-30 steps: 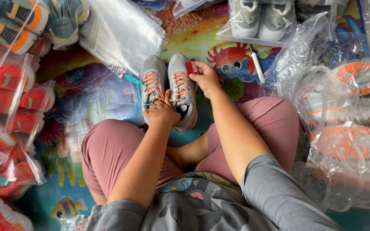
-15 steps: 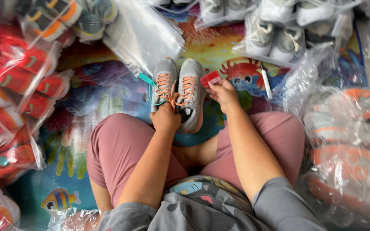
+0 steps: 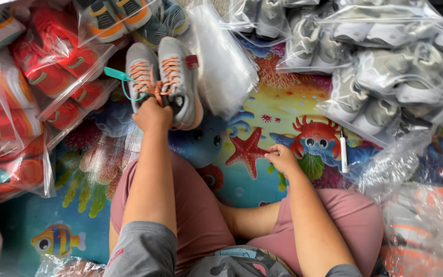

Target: The person packs shoes by hand. They take pairs of shoes, place them into clear plastic bags, write numbers on some of the bags with a marker, and seal the bags.

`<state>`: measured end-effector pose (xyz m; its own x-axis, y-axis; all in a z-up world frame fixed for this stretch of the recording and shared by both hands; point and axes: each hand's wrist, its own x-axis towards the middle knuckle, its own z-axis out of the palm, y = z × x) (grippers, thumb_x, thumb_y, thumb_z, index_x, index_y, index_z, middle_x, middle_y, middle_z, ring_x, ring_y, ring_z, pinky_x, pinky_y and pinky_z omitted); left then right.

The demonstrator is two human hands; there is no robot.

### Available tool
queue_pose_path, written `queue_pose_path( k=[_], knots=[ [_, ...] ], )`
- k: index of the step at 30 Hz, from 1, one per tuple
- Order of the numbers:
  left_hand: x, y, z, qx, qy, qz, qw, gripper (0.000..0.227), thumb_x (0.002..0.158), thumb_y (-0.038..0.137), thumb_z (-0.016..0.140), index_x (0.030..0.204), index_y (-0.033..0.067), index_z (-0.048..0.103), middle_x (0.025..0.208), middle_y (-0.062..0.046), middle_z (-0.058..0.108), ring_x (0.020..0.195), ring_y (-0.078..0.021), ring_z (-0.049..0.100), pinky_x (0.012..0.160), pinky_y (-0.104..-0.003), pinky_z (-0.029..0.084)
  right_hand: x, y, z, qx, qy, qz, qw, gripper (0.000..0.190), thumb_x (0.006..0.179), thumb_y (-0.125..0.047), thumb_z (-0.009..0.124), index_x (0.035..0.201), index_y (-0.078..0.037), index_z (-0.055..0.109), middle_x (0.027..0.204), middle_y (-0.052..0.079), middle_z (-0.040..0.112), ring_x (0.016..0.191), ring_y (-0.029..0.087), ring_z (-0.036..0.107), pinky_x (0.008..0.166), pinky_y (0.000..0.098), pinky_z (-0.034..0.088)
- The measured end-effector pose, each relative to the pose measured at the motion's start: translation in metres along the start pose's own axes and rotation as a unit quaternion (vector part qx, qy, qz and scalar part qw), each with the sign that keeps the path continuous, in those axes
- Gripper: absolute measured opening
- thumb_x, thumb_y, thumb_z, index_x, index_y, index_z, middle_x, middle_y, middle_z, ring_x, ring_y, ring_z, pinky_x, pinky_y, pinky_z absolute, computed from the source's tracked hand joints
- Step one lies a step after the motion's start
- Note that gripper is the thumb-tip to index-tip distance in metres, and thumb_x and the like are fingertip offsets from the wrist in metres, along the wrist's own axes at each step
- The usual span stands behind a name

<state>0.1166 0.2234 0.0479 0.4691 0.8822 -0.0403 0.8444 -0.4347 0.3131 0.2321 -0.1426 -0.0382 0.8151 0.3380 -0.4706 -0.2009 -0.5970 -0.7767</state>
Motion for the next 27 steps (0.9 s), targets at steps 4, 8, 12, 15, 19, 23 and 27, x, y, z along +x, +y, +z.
queue_pose_path(
  k=[4,8,12,15,19,23,27],
  knots=[
    [0.019,-0.025,0.010,0.006,-0.008,-0.028,1.000,0.024,0.079,0.035,0.065,0.092,0.0161,0.074,0.091,-0.008,0.075,0.097,-0.0338,0.073,0.096,-0.049,0.042,0.003,-0.007,0.007,-0.009,-0.002,0.019,1.000,0.033,0.080,-0.019,0.079,0.110,-0.007,0.074,0.087,0.012,0.078,0.073,0.019,0.074,0.068,0.0319,0.058],
    [0.028,-0.035,0.024,-0.012,-0.022,-0.037,0.999,0.030,0.083,0.036,0.073,0.098,0.0112,0.076,0.092,-0.010,0.073,0.095,-0.0340,0.073,0.104,-0.052,0.038,0.012,-0.006,0.014,-0.111,0.007,0.020,0.994,0.026,0.084,-0.025,0.075,0.108,-0.012,0.075,0.086,0.005,0.081,0.071,0.015,0.075,0.070,0.0290,0.058],
    [0.000,-0.013,0.031,-0.021,0.126,-0.025,0.991,0.065,0.070,0.039,0.094,0.110,0.0044,0.054,0.116,-0.016,0.053,0.107,-0.0427,0.061,0.095,-0.061,0.042,0.025,-0.023,0.039,-0.195,0.010,-0.030,0.980,0.025,0.085,-0.031,0.076,0.108,-0.022,0.076,0.095,0.001,0.081,0.091,0.018,0.077,0.079,0.0343,0.060],
    [-0.029,0.028,0.029,-0.124,0.269,0.193,0.935,0.056,0.062,0.022,0.095,0.105,0.0022,0.064,0.096,-0.017,0.057,0.082,-0.0419,0.067,0.070,-0.053,0.054,0.039,-0.047,0.066,-0.277,0.022,-0.077,0.958,0.018,0.087,-0.038,0.074,0.103,-0.033,0.077,0.099,-0.011,0.077,0.099,0.011,0.074,0.087,0.0304,0.059],
    [-0.048,0.052,0.072,-0.123,-0.143,0.270,0.944,0.045,0.084,0.037,0.079,0.119,0.0125,0.063,0.117,-0.012,0.063,0.117,-0.0359,0.063,0.101,-0.053,0.044,0.073,-0.087,0.111,-0.327,0.055,-0.231,0.914,0.026,0.092,-0.027,0.068,0.118,-0.027,0.071,0.116,-0.002,0.069,0.113,0.024,0.069,0.095,0.0403,0.058],
    [-0.032,0.044,0.089,0.063,-0.345,0.181,0.919,0.074,0.094,0.037,0.069,0.152,0.0014,0.038,0.168,-0.025,0.020,0.153,-0.0354,0.031,0.119,-0.045,0.029,0.092,-0.114,0.129,-0.363,0.039,-0.340,0.867,0.053,0.094,-0.005,0.059,0.146,-0.002,0.056,0.151,0.022,0.052,0.139,0.040,0.050,0.115,0.0538,0.042],
    [-0.015,0.047,0.079,-0.004,-0.329,0.064,0.942,0.080,0.097,0.042,0.062,0.156,-0.0023,0.031,0.165,-0.024,0.027,0.145,-0.0327,0.043,0.114,-0.046,0.031,0.120,-0.115,0.135,-0.437,0.056,-0.416,0.796,0.050,0.097,-0.008,0.059,0.147,-0.006,0.057,0.151,0.019,0.054,0.141,0.035,0.051,0.118,0.0545,0.035]
  ],
)
